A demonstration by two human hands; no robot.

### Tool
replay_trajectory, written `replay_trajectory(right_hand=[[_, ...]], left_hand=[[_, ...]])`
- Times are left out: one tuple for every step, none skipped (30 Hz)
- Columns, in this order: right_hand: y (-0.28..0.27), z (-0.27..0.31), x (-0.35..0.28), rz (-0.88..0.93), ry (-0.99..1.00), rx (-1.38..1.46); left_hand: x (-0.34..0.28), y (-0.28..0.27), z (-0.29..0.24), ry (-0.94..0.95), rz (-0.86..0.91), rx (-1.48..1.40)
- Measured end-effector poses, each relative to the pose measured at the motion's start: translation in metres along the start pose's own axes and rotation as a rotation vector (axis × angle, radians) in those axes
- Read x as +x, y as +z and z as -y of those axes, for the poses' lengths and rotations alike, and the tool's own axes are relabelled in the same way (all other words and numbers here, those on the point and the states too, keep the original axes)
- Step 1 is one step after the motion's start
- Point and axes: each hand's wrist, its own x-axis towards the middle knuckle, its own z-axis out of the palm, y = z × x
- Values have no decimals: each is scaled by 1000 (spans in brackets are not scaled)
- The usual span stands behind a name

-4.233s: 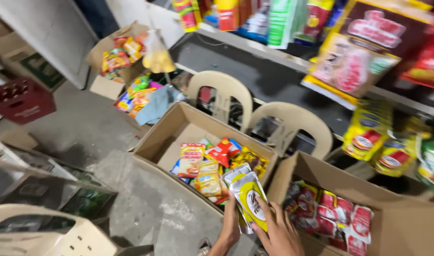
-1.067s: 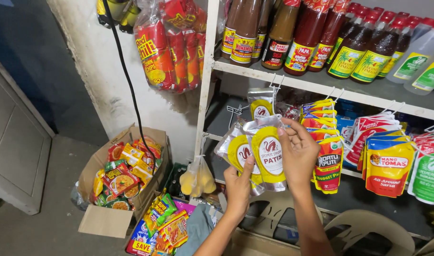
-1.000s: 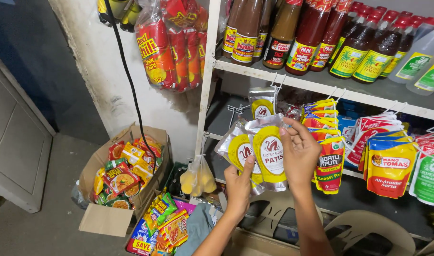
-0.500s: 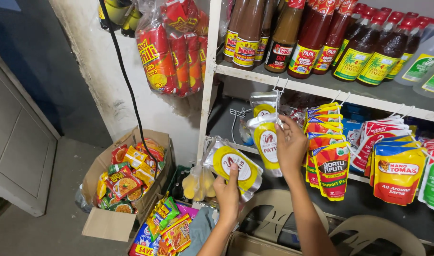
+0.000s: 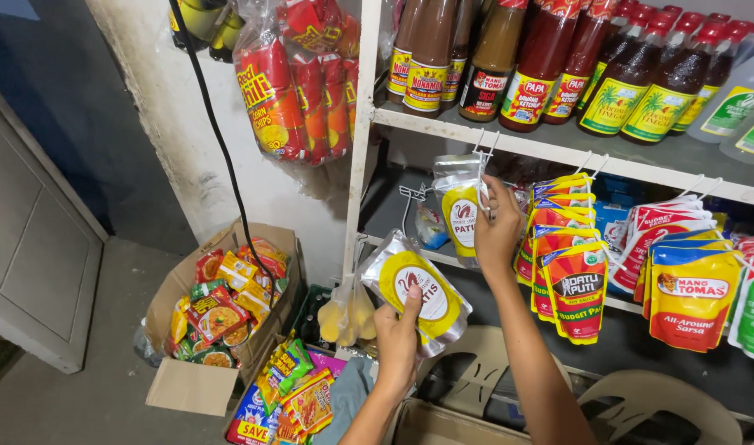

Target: Organizing and hanging various sauce sachets and snack packets on hooks and shelves in a grocery store.

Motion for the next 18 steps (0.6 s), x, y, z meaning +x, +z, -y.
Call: replay_trajectory(right_hand=[[-10, 11, -2, 3, 2, -3], [-20, 23, -4, 34, -56, 7], [-30, 34, -5, 65, -118, 19], [-42, 45, -15, 67, -119, 18], [-53, 55, -24, 85, -47, 37], [-64, 66, -33, 103, 25, 56], [-69, 73, -35, 106, 23, 58], [-75, 81, -38, 217, 102, 144], [-82, 88, -43, 329, 187, 229], [-81, 86, -48, 331, 191, 229], [-81, 85, -54, 394, 259, 289], [-80, 84, -60, 457, 327, 350], [-81, 82, -61, 452, 328, 348], [-81, 81, -61, 439, 363, 405], [-81, 81, -63, 428, 400, 463], [-82, 82, -63, 425, 403, 463], [-82, 83, -62, 393, 394, 496], [-82, 85, -62, 361, 385, 528]], left_hand=[[-1, -2, 5, -4, -1, -1], [-1, -5, 9, -6, 46, 6], [-1, -6, 13, -3, 93, 11], [-4, -5, 10, -4, 92, 9], [-7, -4, 6, -14, 149, 10], [-10, -2, 3, -24, 205, 12], [-10, -3, 5, -22, 203, 11], [-10, -3, 7, -35, 256, 11], [-12, -5, 10, -53, 308, 14], [-14, -5, 12, -56, 305, 15], [-16, -5, 14, -54, 344, 33], [-19, -5, 16, -51, 382, 52], [-19, -3, 16, -54, 387, 53], [-20, 0, 15, -42, 389, 74], [-21, 1, 14, -31, 387, 95], [-23, 3, 11, -35, 389, 97], [-25, 3, 7, -17, 371, 98], [-26, 4, 3, 1, 354, 100]])
